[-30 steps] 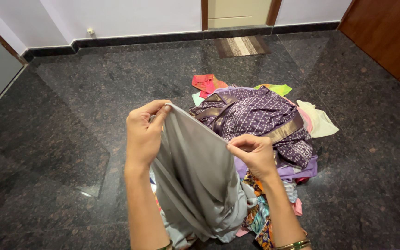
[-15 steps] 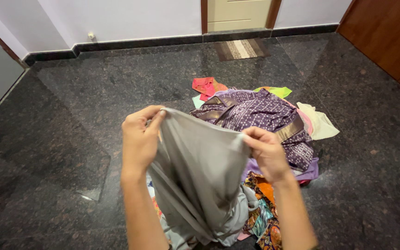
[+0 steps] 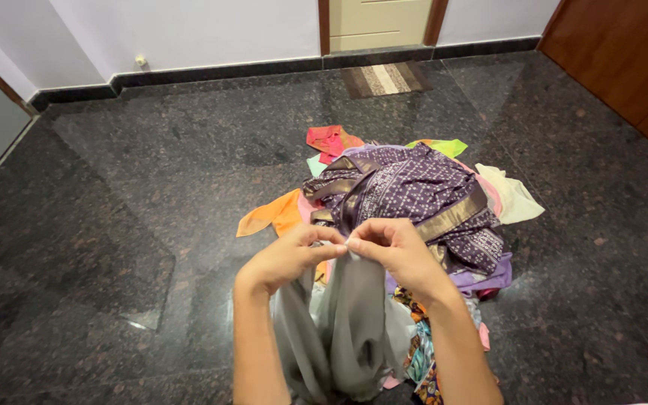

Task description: The person folds a light gray cloth by hand while seated on the floor. They repeatedly align edges, fold the fabric in half, and smooth the layers to create a compact bundle.

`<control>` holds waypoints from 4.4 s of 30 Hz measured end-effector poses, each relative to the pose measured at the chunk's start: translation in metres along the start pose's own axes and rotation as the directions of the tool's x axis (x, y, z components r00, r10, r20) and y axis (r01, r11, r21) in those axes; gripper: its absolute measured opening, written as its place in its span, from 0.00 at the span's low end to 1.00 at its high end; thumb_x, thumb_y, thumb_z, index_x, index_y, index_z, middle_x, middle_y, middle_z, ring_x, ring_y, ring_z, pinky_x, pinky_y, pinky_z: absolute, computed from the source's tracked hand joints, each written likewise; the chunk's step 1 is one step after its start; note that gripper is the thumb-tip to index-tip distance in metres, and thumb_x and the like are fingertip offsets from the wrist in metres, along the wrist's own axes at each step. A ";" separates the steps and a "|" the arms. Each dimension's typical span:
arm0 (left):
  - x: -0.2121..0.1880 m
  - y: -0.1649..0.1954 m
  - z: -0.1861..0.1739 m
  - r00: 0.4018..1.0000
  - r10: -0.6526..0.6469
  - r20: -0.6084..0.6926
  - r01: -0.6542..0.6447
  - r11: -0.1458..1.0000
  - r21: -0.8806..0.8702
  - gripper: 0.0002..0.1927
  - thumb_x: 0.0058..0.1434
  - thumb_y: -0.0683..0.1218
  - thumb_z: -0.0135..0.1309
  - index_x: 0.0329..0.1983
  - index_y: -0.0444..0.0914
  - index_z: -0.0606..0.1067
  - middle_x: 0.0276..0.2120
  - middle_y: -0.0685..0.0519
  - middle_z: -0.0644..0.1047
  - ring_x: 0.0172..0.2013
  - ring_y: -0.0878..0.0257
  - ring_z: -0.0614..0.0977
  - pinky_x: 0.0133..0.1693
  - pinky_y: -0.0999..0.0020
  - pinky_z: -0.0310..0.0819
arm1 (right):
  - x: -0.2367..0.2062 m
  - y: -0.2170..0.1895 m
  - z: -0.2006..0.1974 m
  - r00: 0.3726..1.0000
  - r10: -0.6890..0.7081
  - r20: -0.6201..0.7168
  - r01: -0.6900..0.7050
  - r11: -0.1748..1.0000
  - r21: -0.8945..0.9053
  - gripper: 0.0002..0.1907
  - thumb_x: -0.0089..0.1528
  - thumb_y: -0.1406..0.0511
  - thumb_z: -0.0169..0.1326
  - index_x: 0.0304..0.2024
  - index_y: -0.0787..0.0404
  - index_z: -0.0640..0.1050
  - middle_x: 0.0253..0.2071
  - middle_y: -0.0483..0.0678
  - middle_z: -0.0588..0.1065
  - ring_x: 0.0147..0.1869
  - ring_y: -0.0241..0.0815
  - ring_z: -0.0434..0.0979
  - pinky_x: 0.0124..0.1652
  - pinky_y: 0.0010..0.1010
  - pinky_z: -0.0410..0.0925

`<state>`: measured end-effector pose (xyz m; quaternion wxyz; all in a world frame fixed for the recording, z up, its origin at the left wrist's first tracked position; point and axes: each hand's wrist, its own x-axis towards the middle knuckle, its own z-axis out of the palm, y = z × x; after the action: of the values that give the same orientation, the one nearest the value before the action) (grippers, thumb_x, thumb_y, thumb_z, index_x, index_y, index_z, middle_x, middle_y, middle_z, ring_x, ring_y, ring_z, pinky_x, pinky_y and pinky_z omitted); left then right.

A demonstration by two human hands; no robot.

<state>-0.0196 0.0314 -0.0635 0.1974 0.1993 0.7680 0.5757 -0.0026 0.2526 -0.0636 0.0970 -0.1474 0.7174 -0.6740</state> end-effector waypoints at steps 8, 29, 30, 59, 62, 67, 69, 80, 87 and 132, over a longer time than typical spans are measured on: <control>0.000 0.019 0.009 0.976 0.064 -0.209 -0.074 0.996 -0.044 0.10 0.62 0.50 0.56 0.39 0.40 0.81 0.31 0.64 0.78 0.35 0.73 0.75 0.36 0.74 0.69 | 0.004 0.000 -0.004 0.995 -0.050 -0.091 0.017 0.942 -0.336 0.09 0.52 0.69 0.61 0.35 0.63 0.82 0.29 0.46 0.81 0.33 0.36 0.80 0.36 0.29 0.71; -0.015 0.033 -0.005 0.783 0.285 -0.553 -0.220 0.958 0.183 0.10 0.63 0.43 0.57 0.43 0.33 0.82 0.29 0.59 0.82 0.31 0.73 0.77 0.35 0.72 0.73 | 0.016 0.073 -0.044 0.792 -0.115 -0.600 -0.047 0.968 -0.248 0.13 0.58 0.73 0.58 0.45 0.60 0.83 0.44 0.49 0.84 0.47 0.39 0.83 0.48 0.29 0.75; -0.013 0.034 0.000 0.799 0.290 -0.527 -0.177 0.951 0.255 0.10 0.63 0.43 0.57 0.43 0.34 0.83 0.30 0.59 0.82 0.31 0.72 0.78 0.35 0.72 0.73 | 0.018 0.075 -0.032 0.858 -0.159 -0.489 0.039 0.969 -0.246 0.14 0.57 0.73 0.60 0.45 0.60 0.84 0.45 0.49 0.84 0.48 0.37 0.84 0.49 0.27 0.76; -0.018 0.032 -0.007 0.907 0.254 -0.334 -0.231 0.967 0.109 0.12 0.63 0.43 0.58 0.45 0.32 0.83 0.36 0.54 0.85 0.39 0.69 0.83 0.45 0.72 0.77 | 0.005 0.056 0.007 0.929 -0.370 0.008 0.359 0.905 0.227 0.09 0.56 0.72 0.64 0.34 0.64 0.75 0.40 0.44 0.74 0.48 0.34 0.73 0.51 0.26 0.65; -0.023 0.035 -0.012 0.886 0.273 -0.375 -0.255 0.962 0.099 0.11 0.63 0.43 0.57 0.44 0.31 0.83 0.35 0.56 0.85 0.39 0.72 0.81 0.45 0.74 0.76 | 0.003 0.058 0.004 0.940 -0.339 0.034 0.327 0.926 0.189 0.10 0.57 0.71 0.66 0.31 0.63 0.75 0.36 0.41 0.71 0.44 0.33 0.69 0.46 0.25 0.62; -0.030 0.040 -0.017 0.840 0.203 -0.503 -0.214 0.976 0.036 0.11 0.64 0.42 0.58 0.44 0.31 0.84 0.31 0.56 0.82 0.33 0.72 0.77 0.35 0.72 0.72 | 0.010 0.071 0.008 0.916 -0.398 0.057 0.401 0.895 -0.193 0.09 0.54 0.69 0.66 0.29 0.63 0.77 0.33 0.42 0.75 0.40 0.33 0.75 0.45 0.26 0.67; -0.032 0.042 -0.019 0.818 0.223 -0.530 -0.219 0.973 0.071 0.11 0.63 0.43 0.58 0.44 0.31 0.84 0.31 0.56 0.82 0.32 0.72 0.77 0.33 0.72 0.71 | 0.011 0.081 0.012 0.913 -0.407 0.018 0.399 0.887 -0.232 0.08 0.54 0.69 0.66 0.30 0.64 0.77 0.32 0.42 0.76 0.39 0.34 0.75 0.44 0.26 0.68; -0.039 0.042 -0.027 0.750 0.324 -0.577 -0.293 0.944 0.150 0.11 0.62 0.42 0.59 0.43 0.30 0.83 0.30 0.58 0.81 0.33 0.72 0.75 0.36 0.74 0.70 | 0.013 0.119 0.006 0.968 -0.249 -0.004 0.249 0.968 -0.021 0.07 0.57 0.72 0.64 0.30 0.67 0.78 0.34 0.43 0.74 0.39 0.30 0.73 0.42 0.23 0.70; -0.039 0.038 -0.030 0.682 0.326 -0.655 -0.264 0.945 0.195 0.10 0.63 0.43 0.59 0.41 0.29 0.82 0.32 0.58 0.82 0.36 0.72 0.78 0.40 0.75 0.72 | 0.013 0.117 0.005 0.954 -0.267 -0.139 0.270 0.963 0.003 0.03 0.56 0.74 0.63 0.33 0.69 0.82 0.40 0.46 0.78 0.43 0.31 0.78 0.44 0.24 0.72; -0.029 0.013 -0.035 0.709 0.226 -0.668 -0.108 0.971 0.213 0.12 0.62 0.44 0.57 0.47 0.35 0.82 0.36 0.54 0.85 0.35 0.70 0.82 0.41 0.74 0.75 | 0.007 0.040 -0.020 0.995 -0.062 -0.084 0.090 0.915 0.393 0.08 0.60 0.67 0.61 0.37 0.68 0.83 0.32 0.43 0.80 0.35 0.30 0.76 0.36 0.23 0.68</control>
<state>-0.0129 -0.0091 -0.0402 -0.1707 0.0554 0.8080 0.5611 -0.0188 0.2711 -0.1019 0.0732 -0.1287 0.5630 -0.8131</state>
